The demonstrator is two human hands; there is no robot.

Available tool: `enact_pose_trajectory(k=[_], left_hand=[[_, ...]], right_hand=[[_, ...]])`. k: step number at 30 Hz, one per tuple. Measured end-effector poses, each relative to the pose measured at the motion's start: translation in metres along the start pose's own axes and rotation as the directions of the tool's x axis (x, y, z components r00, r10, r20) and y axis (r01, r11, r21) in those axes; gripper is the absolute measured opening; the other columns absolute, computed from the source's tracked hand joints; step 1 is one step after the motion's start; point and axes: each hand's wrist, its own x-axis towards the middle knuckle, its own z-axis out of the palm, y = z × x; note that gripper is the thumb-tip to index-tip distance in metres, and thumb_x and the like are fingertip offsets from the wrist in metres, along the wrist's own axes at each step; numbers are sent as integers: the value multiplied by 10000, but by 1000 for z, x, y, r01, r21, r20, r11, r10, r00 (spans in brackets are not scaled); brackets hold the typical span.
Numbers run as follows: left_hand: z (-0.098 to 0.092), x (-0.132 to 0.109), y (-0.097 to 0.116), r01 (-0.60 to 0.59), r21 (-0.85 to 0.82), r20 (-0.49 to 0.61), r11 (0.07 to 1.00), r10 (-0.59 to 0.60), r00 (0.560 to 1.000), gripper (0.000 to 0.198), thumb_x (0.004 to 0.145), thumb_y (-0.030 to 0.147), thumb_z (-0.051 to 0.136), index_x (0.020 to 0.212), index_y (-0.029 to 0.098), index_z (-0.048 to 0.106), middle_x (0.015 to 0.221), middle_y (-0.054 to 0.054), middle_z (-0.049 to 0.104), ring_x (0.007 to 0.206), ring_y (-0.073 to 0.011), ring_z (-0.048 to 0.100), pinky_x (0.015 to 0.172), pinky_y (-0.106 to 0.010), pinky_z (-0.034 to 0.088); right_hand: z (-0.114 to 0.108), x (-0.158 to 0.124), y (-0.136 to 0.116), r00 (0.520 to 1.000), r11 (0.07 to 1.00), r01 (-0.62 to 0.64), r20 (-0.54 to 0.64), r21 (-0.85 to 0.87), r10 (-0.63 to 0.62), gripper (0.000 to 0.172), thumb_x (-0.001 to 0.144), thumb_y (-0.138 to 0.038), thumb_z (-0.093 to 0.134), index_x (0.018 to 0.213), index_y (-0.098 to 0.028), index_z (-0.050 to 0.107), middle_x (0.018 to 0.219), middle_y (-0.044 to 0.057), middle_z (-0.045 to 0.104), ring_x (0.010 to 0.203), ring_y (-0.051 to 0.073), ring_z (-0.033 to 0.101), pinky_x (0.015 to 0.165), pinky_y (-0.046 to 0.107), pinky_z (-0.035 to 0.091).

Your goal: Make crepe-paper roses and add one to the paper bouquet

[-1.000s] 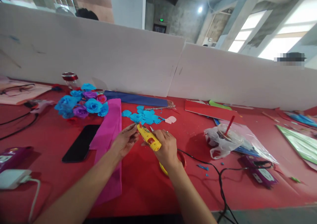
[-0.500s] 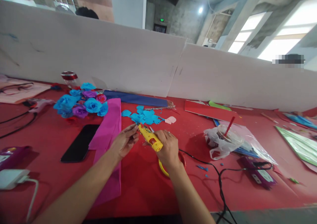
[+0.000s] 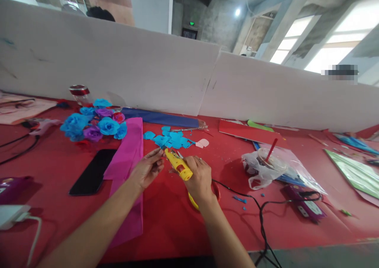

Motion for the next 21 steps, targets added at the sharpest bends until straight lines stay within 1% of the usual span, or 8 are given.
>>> enact_pose_trajectory(k=[8,12,16,18,19,20,21], left_hand=[[-1,0,0,-11,38,12,999,10,1000,262,584,221,822,774,134,666,688,21,617,454,-13,452,424,-143,371],[-2,1,-1,-2,12,9,1000,2,1000,271,581,212,821,787,133,665,674,16,615,451,-16,449,411,-139,354],[-1,1,1,26,-25,-8,999,-26,1000,252,598,164,801,803,133,657,674,12,615,444,-17,449,407,-136,357],[-1,1,2,49,-59,-19,997,-50,999,210,626,147,780,788,133,647,671,11,611,434,-14,441,401,-133,355],[-2,2,3,59,-81,-19,995,-61,998,186,642,138,766,780,131,642,668,11,608,429,-12,436,394,-130,346],[-2,2,3,68,-103,-15,992,-70,997,164,659,130,752,777,129,639,665,10,605,424,-9,430,385,-126,331],[-3,3,4,77,-123,-3,989,-78,997,147,675,122,738,785,125,641,662,9,601,420,-6,423,377,-122,314]], right_hand=[[-3,4,3,1000,999,-1,-21,-38,0,249,865,-414,586,754,-194,545,644,17,628,586,156,557,570,255,335],[-5,3,2,998,999,-29,-54,-14,28,240,852,-414,602,774,-194,544,666,23,645,606,161,572,576,253,342],[-6,0,2,999,999,-29,-32,-26,28,235,860,-411,587,776,-196,542,663,18,644,604,157,574,579,251,345],[-9,-3,10,999,997,-39,-12,-73,39,239,866,-419,571,777,-199,541,678,24,650,624,162,589,592,253,352],[-11,-4,16,997,989,-73,-5,-125,73,242,870,-427,559,785,-201,544,695,30,657,638,169,598,596,256,353],[-13,-6,25,992,973,-122,10,-197,126,246,875,-435,544,798,-202,547,717,39,663,653,177,607,596,260,353],[-16,-7,35,978,938,-190,25,-290,206,248,883,-441,527,820,-202,551,742,48,670,664,188,613,591,266,349]])
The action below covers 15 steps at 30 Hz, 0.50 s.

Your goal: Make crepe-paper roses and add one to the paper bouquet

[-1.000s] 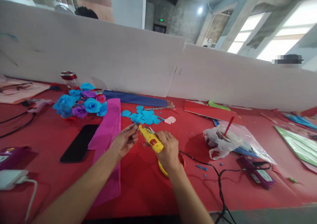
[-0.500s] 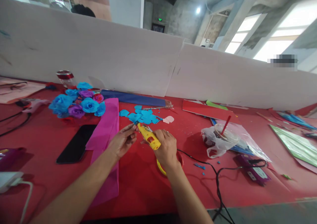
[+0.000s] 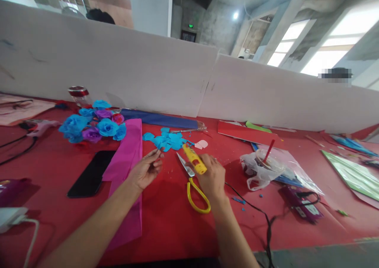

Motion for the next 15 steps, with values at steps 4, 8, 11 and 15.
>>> enact_pose_trajectory(k=[4,8,11,15], left_hand=[[-1,0,1,26,-40,61,999,-24,998,138,711,107,701,844,107,660,650,13,585,412,0,398,370,-123,281],[0,-1,2,-21,1,86,1000,21,996,160,695,144,726,845,121,677,657,19,584,428,-4,396,396,-135,290],[0,0,0,-156,133,116,979,141,983,131,687,199,742,790,139,688,681,9,602,470,-19,427,441,-152,318],[-4,3,-4,-392,360,173,847,352,920,98,720,262,711,695,170,690,632,4,600,553,-70,477,526,-193,369]], right_hand=[[3,2,47,920,925,-158,289,-345,265,234,922,-355,465,970,-146,557,882,122,670,822,247,630,652,296,378],[6,2,71,762,885,-159,516,-437,391,215,857,-178,494,1031,-82,578,1057,185,628,994,291,590,749,330,412],[4,4,61,784,897,-169,496,-409,374,284,803,-153,512,1069,-107,599,1145,174,601,1038,322,562,795,387,427],[-4,13,21,958,981,-191,215,-16,190,312,802,-116,478,1067,-167,633,1085,117,655,1022,259,582,889,389,424]])
